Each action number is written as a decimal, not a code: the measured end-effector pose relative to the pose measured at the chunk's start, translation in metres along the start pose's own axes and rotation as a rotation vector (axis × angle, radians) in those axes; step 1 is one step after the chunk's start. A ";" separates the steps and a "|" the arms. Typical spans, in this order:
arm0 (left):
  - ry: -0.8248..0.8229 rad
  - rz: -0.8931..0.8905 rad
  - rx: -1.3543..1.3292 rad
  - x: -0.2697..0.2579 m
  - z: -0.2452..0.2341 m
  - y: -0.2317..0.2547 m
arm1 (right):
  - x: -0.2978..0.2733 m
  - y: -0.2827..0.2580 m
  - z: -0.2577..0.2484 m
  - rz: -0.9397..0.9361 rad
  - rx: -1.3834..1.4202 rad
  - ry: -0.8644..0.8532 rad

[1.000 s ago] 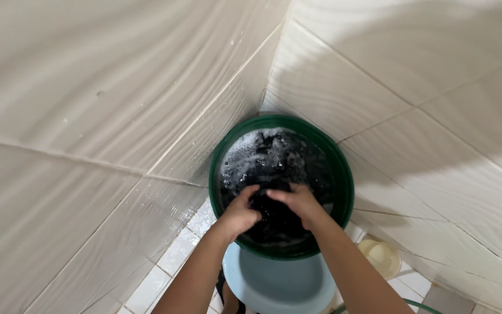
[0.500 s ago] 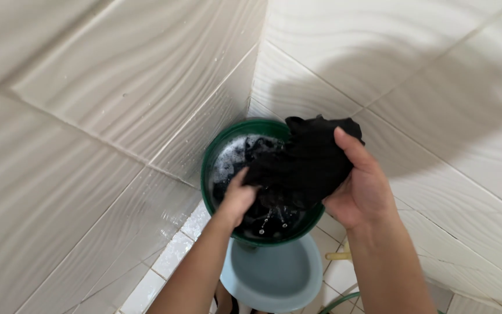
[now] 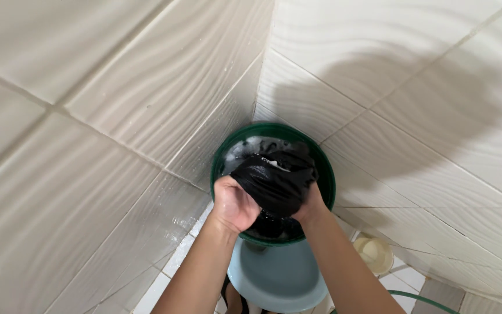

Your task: Wash black clothes by hand in a soapy bucket and transfer them to a spin dryer.

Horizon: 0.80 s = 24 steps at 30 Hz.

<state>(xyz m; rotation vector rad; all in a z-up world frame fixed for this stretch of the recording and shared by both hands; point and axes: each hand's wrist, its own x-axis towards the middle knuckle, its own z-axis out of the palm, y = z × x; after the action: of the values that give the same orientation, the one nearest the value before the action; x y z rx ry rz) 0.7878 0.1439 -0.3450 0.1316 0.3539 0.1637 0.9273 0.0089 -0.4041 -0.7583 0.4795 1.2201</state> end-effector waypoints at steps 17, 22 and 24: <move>0.095 -0.140 0.062 0.024 0.021 0.009 | -0.070 -0.008 0.097 0.031 0.010 -0.032; 0.004 -0.070 -0.001 0.033 0.021 0.007 | -0.066 -0.023 0.062 0.100 0.073 -0.152; 0.098 0.046 0.026 0.045 0.008 0.004 | -0.074 -0.030 0.055 0.079 0.028 -0.126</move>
<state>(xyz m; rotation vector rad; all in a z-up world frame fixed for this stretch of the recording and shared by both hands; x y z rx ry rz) 0.8319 0.1554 -0.3518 0.1575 0.4509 0.2115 0.9307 -0.0029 -0.3083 -0.6386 0.4251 1.3236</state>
